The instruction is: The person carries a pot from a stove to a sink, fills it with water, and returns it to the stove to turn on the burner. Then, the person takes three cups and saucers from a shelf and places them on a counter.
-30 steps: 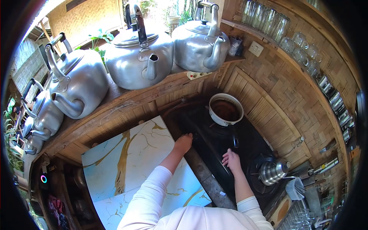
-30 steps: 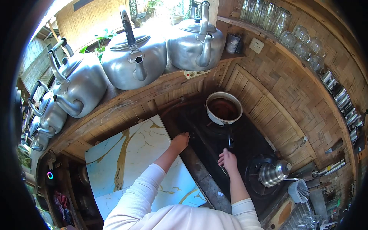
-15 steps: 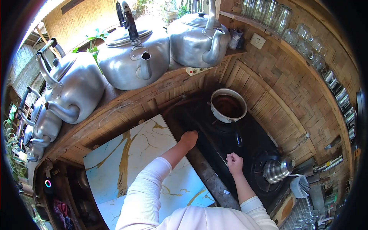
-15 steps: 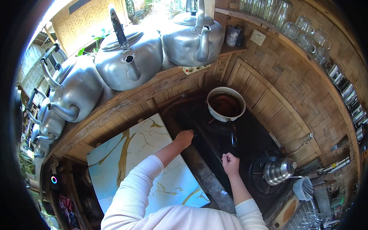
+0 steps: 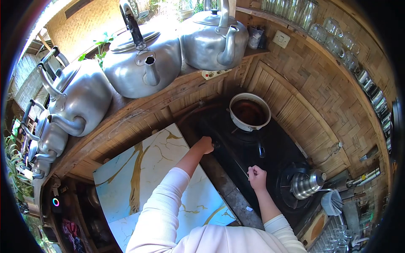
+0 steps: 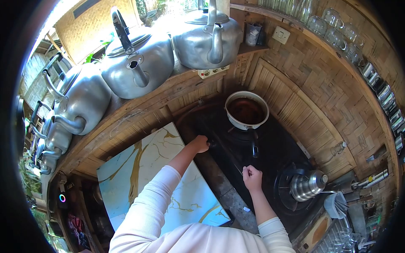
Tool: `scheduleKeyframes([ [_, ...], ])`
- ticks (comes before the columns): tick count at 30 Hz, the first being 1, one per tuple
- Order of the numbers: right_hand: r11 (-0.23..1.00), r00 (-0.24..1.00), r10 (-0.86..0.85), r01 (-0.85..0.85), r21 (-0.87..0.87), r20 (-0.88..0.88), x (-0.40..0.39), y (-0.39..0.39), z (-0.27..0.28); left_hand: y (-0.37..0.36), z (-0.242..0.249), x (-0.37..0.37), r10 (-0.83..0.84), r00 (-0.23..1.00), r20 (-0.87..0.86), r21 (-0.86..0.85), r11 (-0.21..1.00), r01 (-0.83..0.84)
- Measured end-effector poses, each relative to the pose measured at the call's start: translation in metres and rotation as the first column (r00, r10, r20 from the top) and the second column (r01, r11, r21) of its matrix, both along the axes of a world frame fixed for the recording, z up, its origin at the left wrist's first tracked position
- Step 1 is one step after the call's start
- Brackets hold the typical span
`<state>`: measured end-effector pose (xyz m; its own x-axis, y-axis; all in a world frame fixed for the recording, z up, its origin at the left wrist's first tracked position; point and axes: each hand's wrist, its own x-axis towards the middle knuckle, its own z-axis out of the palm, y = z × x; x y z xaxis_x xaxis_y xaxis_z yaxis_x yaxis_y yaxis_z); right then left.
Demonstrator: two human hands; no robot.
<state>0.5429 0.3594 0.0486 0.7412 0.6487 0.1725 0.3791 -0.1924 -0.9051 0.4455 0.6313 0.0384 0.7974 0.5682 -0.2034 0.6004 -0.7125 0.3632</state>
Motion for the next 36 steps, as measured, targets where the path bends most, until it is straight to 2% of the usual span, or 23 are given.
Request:
scheduleKeyframes([
  [3, 0.999, 1.000, -0.007, 0.007, 0.039, -0.012, 0.002, 0.000, -0.004, 0.005, 0.000, -0.006, -0.022, 0.999, 0.039, -0.077, 0.997, 0.025],
  [5, 1.000, 0.998, 0.017, -0.018, 0.017, 0.060, 0.005, 0.000, -0.009, 0.004, 0.000, -0.009, 0.137, 0.986, 0.097, -0.417, 0.905, -0.084],
  [6, 1.000, 0.998, 0.017, -0.018, 0.019, 0.058, 0.005, 0.001, -0.009, 0.006, -0.004, -0.009, 0.136, 0.986, 0.096, -0.415, 0.906, -0.085],
  [8, 1.000, 0.998, 0.015, -0.016, 0.020, 0.055, 0.005, 0.000, -0.009, 0.006, -0.012, -0.010, 0.256, 0.959, 0.125, -0.571, 0.809, -0.141],
  [11, 1.000, 0.996, 0.005, -0.006, 0.007, 0.084, 0.004, 0.001, -0.006, 0.006, -0.018, -0.010, 0.327, 0.936, 0.129, -0.645, 0.745, -0.172],
  [14, 1.000, 0.999, 0.004, -0.004, 0.019, 0.046, 0.001, 0.002, -0.001, 0.006, -0.022, -0.012, 0.368, 0.917, 0.152, -0.694, 0.700, -0.166],
  [18, 1.000, 0.996, 0.021, -0.021, 0.005, 0.083, 0.001, 0.002, -0.001, 0.003, -0.020, -0.012, 0.426, 0.890, 0.161, -0.734, 0.655, -0.181],
  [20, 1.000, 1.000, -0.013, 0.013, 0.006, -0.017, -0.001, 0.003, 0.001, 0.002, -0.019, -0.011, 0.481, 0.872, 0.089, -0.801, 0.556, -0.224],
  [21, 1.000, 1.000, -0.013, 0.013, 0.009, -0.013, 0.000, 0.003, 0.000, 0.002, -0.019, -0.010, 0.480, 0.872, 0.094, -0.800, 0.558, -0.221],
  [23, 1.000, 1.000, -0.008, 0.008, 0.023, -0.001, 0.000, 0.003, -0.001, -0.001, -0.020, -0.012, 0.555, 0.830, 0.060, -0.860, 0.451, -0.239],
  [26, 1.000, 1.000, -0.011, 0.011, 0.024, 0.015, -0.001, 0.004, 0.002, -0.001, -0.021, -0.014, 0.575, 0.818, 0.023, -0.889, 0.386, -0.246],
  [29, 1.000, 0.998, -0.006, 0.005, 0.015, 0.069, -0.003, 0.004, 0.007, -0.001, -0.022, -0.013, 0.574, 0.817, 0.057, -0.875, 0.423, -0.236],
  [36, 0.998, 0.986, -0.005, -0.005, 0.061, 0.165, -0.001, 0.001, 0.002, -0.001, -0.024, -0.014, 0.563, 0.826, 0.033, -0.886, 0.398, -0.237],
])
